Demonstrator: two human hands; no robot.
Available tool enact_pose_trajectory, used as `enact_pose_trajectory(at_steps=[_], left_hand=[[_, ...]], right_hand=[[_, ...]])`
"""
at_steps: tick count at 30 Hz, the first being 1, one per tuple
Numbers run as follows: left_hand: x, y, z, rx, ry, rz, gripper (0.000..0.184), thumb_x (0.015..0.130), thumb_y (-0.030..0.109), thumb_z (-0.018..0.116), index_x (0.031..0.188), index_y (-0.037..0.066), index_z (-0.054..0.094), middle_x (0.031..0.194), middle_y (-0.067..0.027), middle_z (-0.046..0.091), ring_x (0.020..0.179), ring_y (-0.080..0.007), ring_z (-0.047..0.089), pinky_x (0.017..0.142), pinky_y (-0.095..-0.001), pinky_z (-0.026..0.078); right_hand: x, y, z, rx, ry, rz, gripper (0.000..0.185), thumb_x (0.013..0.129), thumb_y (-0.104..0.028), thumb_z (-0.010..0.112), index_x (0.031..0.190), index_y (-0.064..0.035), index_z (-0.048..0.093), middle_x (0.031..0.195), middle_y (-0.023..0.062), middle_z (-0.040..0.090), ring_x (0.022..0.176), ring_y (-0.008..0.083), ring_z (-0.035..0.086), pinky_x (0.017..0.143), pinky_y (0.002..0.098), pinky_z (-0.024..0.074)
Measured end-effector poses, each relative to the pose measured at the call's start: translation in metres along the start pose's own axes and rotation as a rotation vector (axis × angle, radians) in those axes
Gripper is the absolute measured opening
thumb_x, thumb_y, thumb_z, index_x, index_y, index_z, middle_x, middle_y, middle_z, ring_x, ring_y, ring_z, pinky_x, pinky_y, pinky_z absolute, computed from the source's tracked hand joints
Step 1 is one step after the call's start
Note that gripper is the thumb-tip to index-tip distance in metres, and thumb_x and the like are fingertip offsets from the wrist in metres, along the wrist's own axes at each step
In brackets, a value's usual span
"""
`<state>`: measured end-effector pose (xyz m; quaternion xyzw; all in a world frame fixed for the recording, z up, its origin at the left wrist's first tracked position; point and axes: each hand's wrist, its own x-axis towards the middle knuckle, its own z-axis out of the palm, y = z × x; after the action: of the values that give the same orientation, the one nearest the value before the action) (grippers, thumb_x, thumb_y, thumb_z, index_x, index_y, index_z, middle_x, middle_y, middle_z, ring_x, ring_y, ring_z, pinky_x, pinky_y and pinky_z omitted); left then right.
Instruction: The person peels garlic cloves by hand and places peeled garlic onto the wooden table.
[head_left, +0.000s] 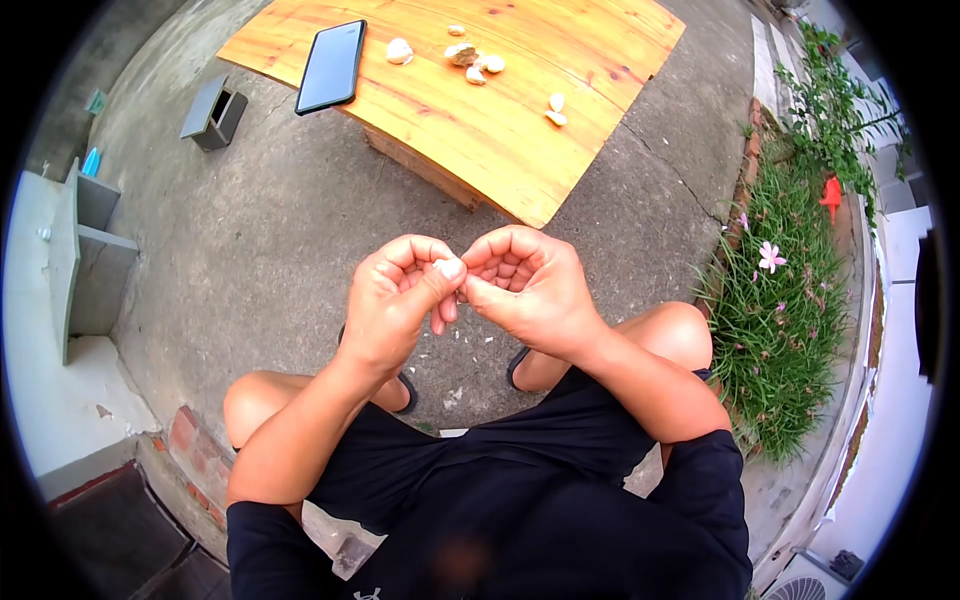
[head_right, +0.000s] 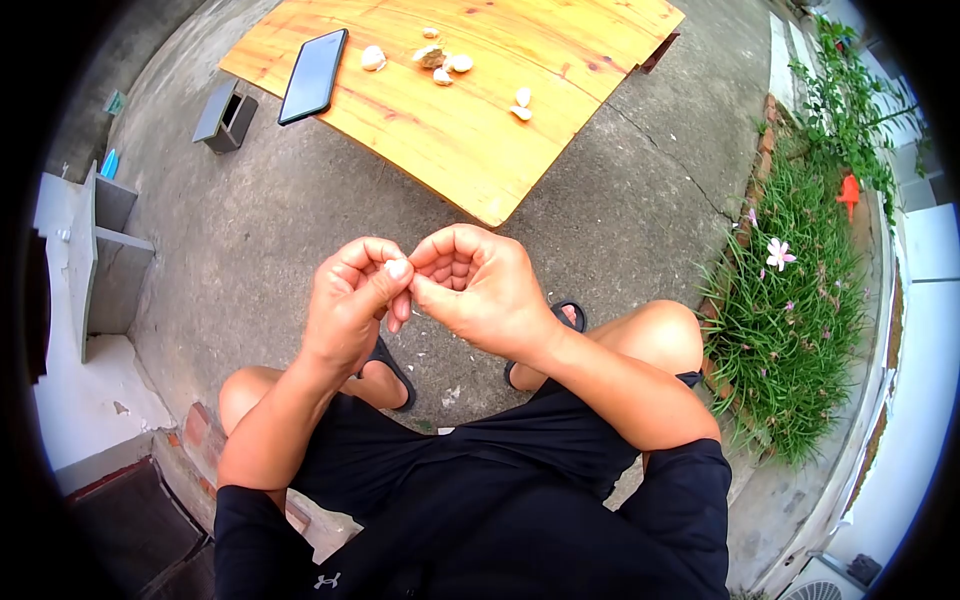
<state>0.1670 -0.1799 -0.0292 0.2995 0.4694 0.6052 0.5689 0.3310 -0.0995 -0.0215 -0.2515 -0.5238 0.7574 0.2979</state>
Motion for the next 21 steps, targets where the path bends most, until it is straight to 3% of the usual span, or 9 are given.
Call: enact_pose_trajectory(at_steps=[5,11,17,21], left_hand=[[0.000,0.002,-0.001,-0.038,-0.015,-0.079,0.016,0.099,0.018,0.068,0.095,0.003,0.065,0.077,-0.0048,0.068,0.056,-0.0059,0.056,0.046,-0.0191,0.040],[0.001,0.001,0.003,-0.098,0.102,-0.211,0.035,0.101,0.036,0.067,0.084,0.006,0.063,0.069,-0.0028,0.061,0.046,-0.0058,0.050,0.037,-0.0189,0.031],[0.000,0.008,0.009,-0.038,0.190,-0.263,0.048,0.096,0.050,0.066,0.079,0.006,0.063,0.062,-0.0012,0.058,0.044,-0.0068,0.050,0.035,-0.0199,0.031],[0.001,0.002,0.009,0.116,0.226,-0.190,0.049,0.097,0.051,0.065,0.080,0.004,0.065,0.063,-0.0023,0.061,0.046,-0.0071,0.053,0.035,-0.0193,0.034]], right_hand=[[0.001,0.008,-0.001,0.009,0.013,0.019,0.019,0.092,-0.001,0.073,0.107,0.0045,0.062,0.096,0.0082,0.070,0.086,0.0113,0.070,0.081,0.0257,0.0595],[0.000,0.004,-0.003,0.031,-0.022,0.197,0.023,0.090,0.001,0.075,0.109,0.0029,0.062,0.096,0.0091,0.071,0.088,0.0126,0.070,0.076,0.0266,0.0589],[0.003,-0.003,-0.007,0.031,-0.059,0.185,0.025,0.087,-0.004,0.080,0.106,0.0030,0.064,0.093,0.0063,0.070,0.083,0.0090,0.068,0.075,0.0258,0.0593],[0.001,0.004,0.003,-0.209,-0.030,0.042,0.028,0.085,-0.007,0.084,0.104,0.0021,0.067,0.092,0.0038,0.070,0.083,0.0078,0.067,0.076,0.0245,0.0589]])
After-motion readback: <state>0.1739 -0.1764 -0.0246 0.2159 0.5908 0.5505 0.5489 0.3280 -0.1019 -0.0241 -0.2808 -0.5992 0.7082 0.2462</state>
